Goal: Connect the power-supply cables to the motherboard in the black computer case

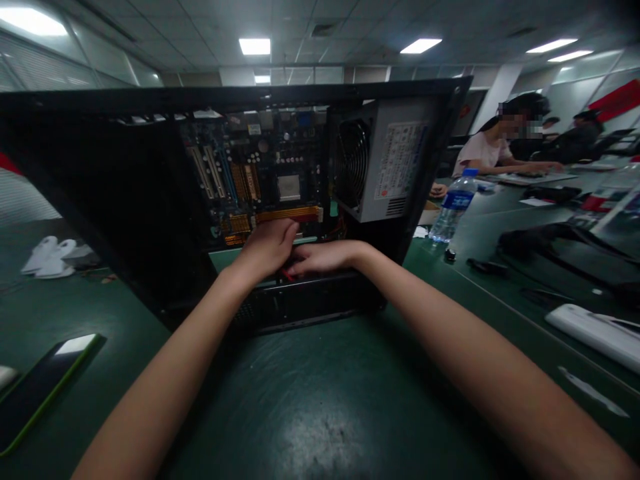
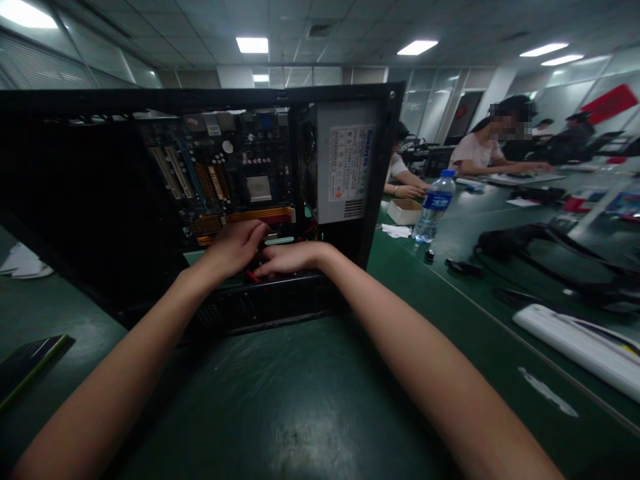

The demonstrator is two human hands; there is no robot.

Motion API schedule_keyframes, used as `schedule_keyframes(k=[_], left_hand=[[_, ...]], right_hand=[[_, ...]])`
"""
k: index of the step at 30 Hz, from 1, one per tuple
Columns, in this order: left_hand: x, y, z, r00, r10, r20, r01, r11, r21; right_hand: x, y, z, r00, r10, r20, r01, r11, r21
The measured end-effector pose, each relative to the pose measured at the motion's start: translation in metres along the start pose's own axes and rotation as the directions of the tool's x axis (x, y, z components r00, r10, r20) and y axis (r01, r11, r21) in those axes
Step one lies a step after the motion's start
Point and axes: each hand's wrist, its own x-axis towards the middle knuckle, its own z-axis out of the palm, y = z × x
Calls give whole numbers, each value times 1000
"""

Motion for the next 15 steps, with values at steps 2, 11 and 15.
schedule_keyframes(k=[2, 11, 15], left_hand=[[1, 2, -3, 994, -18, -103, 7, 995, -101], [-4, 11, -6, 966, 28, -255, -86, 972, -218], [-4, 12, -5, 982, 16, -188, -62, 968, -242]], right_hand=[[-7, -5, 0, 998, -21, -60, 34, 971, 237], [-9, -13, 2, 878, -154, -453, 398, 760, 514], [-1, -10, 4, 762, -197, -617, 430, 866, 255]])
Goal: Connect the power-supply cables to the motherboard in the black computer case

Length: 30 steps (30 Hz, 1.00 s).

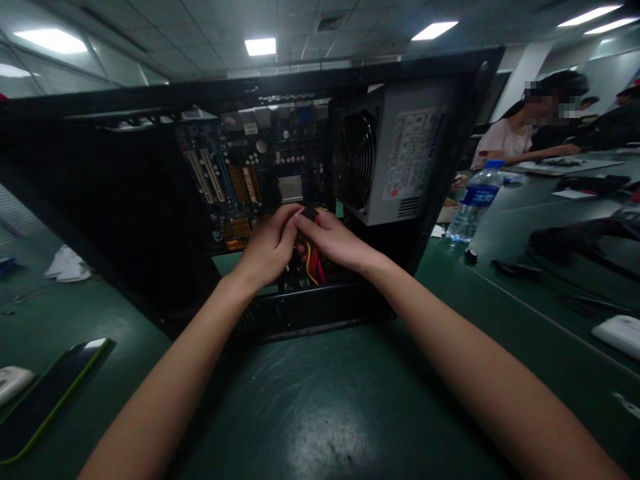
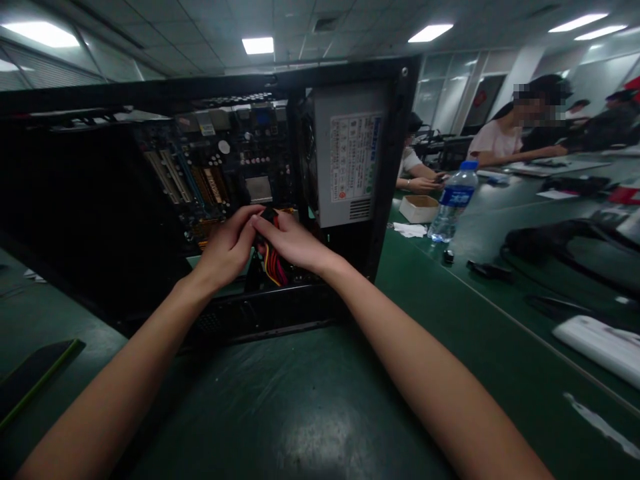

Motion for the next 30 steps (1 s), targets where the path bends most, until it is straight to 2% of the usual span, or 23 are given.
schedule_keyframes(k=[4, 7, 18, 20, 24, 26, 28, 30], left_hand=[[0, -3, 3, 997, 76, -31, -76, 997, 9], [0, -5, 4, 994, 101, -32, -101, 995, 14], [1, -2, 1, 996, 85, -27, -82, 991, 109], [1, -2, 1, 998, 69, 12, -70, 991, 118], [1, -3, 3, 984, -22, 177, -7, 987, 159], [1, -1, 3, 982, -76, 173, 53, 989, 136], [2, 1, 0, 987, -109, 120, 100, 992, 79], [3, 4, -5, 986, -143, 81, 149, 987, -65]], right_hand=[[3, 3, -1, 974, -142, -177, 104, 972, -209], [3, 4, -2, 954, -185, -234, 124, 960, -253], [3, 6, -5, 941, -222, -257, 144, 946, -290], [2, 4, -5, 936, -228, -268, 151, 948, -279], [-1, -1, -1, 928, -231, -291, 153, 951, -268], [-2, -2, 0, 932, -241, -271, 161, 945, -284], [-3, -3, -1, 935, -252, -247, 172, 937, -304], [-2, -1, -2, 932, -261, -253, 177, 934, -310]])
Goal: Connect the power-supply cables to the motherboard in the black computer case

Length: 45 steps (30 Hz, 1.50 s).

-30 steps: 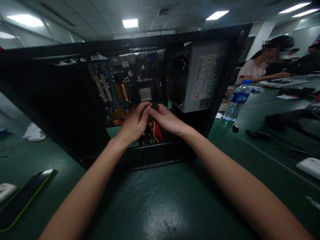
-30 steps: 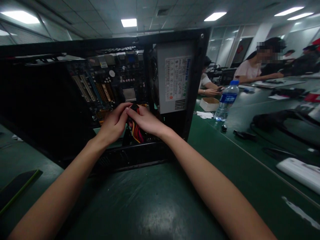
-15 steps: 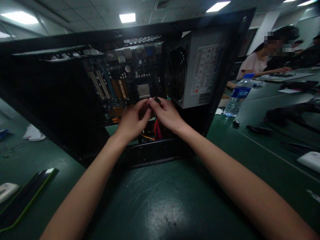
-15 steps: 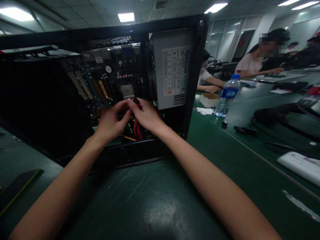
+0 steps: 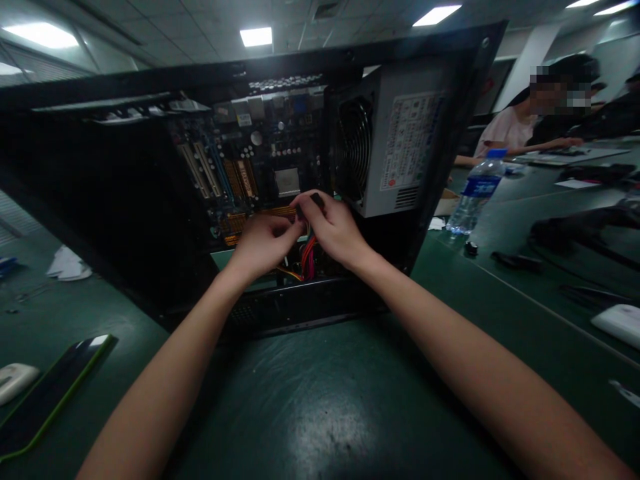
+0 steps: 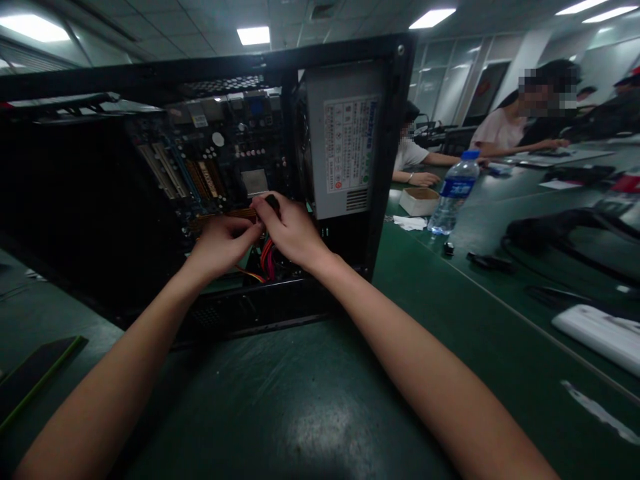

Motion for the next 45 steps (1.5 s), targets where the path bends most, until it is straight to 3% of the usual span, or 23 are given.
schedule_keyframes(k=[2, 5, 7, 9, 12, 18, 29, 37, 45], left_hand=[[1, 2, -8, 998, -66, 12, 67, 959, -276], [1, 2, -19, 988, -127, 82, 149, 706, -692], [0, 1, -24, 984, -104, 142, 176, 556, -813], [-1, 0, -23, 979, -66, 195, 201, 501, -842], [-1, -1, -17, 984, -51, 168, 171, 502, -848], [4, -5, -9, 987, -156, 34, 110, 514, -851], [4, -10, -7, 976, -211, 51, 159, 535, -830], [4, -16, -7, 960, -265, 92, 243, 623, -744], [5, -21, -5, 962, -271, 37, 212, 654, -727]], right_hand=[[1, 4, 0, 1000, -5, -6, 6, 1000, 27], [3, 9, 1, 998, -45, 33, 41, 994, 99], [4, 10, 3, 995, -91, 42, 85, 988, 130], [5, 9, 4, 993, -119, 23, 114, 983, 144], [6, 7, 3, 994, -104, -18, 105, 983, 150], [5, 8, 2, 998, -55, -31, 59, 982, 181], [5, 8, 1, 999, -47, -6, 47, 998, 33], [4, 12, 0, 1000, 2, -15, -4, 990, -144], [2, 9, -1, 999, -24, 25, 29, 975, -221]])
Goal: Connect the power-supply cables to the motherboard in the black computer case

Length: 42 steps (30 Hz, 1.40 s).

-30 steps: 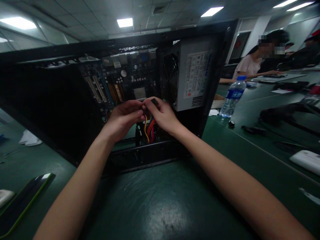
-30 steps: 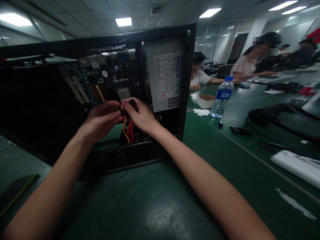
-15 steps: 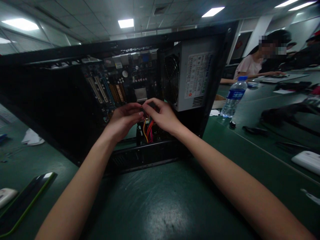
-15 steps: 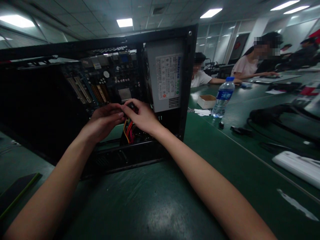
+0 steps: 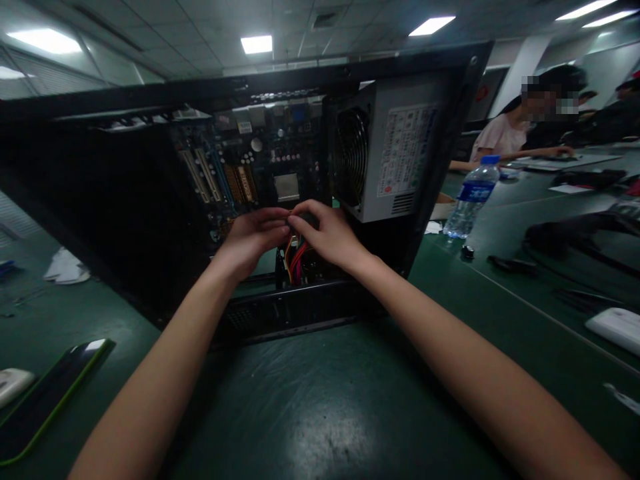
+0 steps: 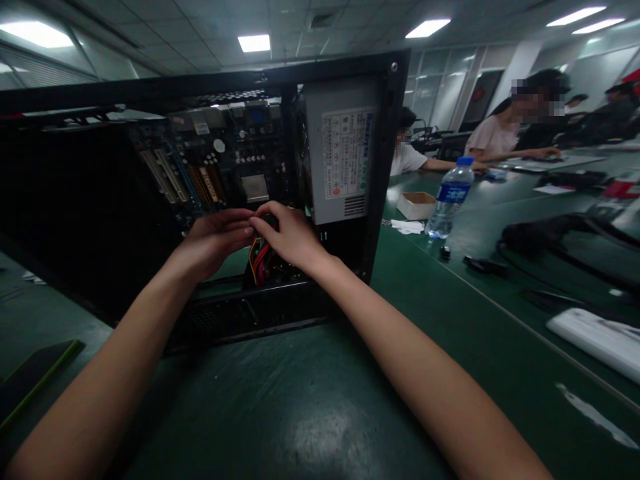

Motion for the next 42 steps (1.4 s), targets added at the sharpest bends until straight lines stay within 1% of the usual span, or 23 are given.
schedule_keyframes(k=[3, 8, 13, 21, 26, 31, 35, 39, 42], left_hand=[[0, 0, 1, 1000, 14, 0, -14, 1000, -5], [0, -2, 2, 997, 71, 24, -70, 997, -10], [1, -3, 3, 996, 87, 30, -88, 996, 16], [-1, -1, 3, 993, 101, 67, -109, 986, 128], [-1, -1, 3, 994, 104, 40, -108, 987, 121], [-2, 1, 5, 992, 123, 17, -124, 983, 132], [-4, 2, 6, 989, 146, 28, -149, 977, 150], [-5, 3, 7, 986, 166, 26, -168, 969, 182], [-6, 4, 7, 982, 182, 52, -189, 960, 207]], right_hand=[[0, 0, 0, 1000, 16, 15, -17, 1000, 24], [-1, 0, 0, 1000, -18, 6, 17, 996, 82], [0, 1, 0, 1000, -15, -11, 16, 993, 120], [0, 3, 2, 999, -38, -10, 39, 992, 120], [1, 2, 2, 998, -65, -13, 66, 990, 124], [1, 0, 1, 997, -59, -39, 64, 990, 127], [1, 3, 1, 998, -62, -27, 66, 987, 147], [2, 6, 2, 998, -56, -42, 62, 986, 155], [4, 8, 2, 996, -55, -67, 65, 984, 165]])
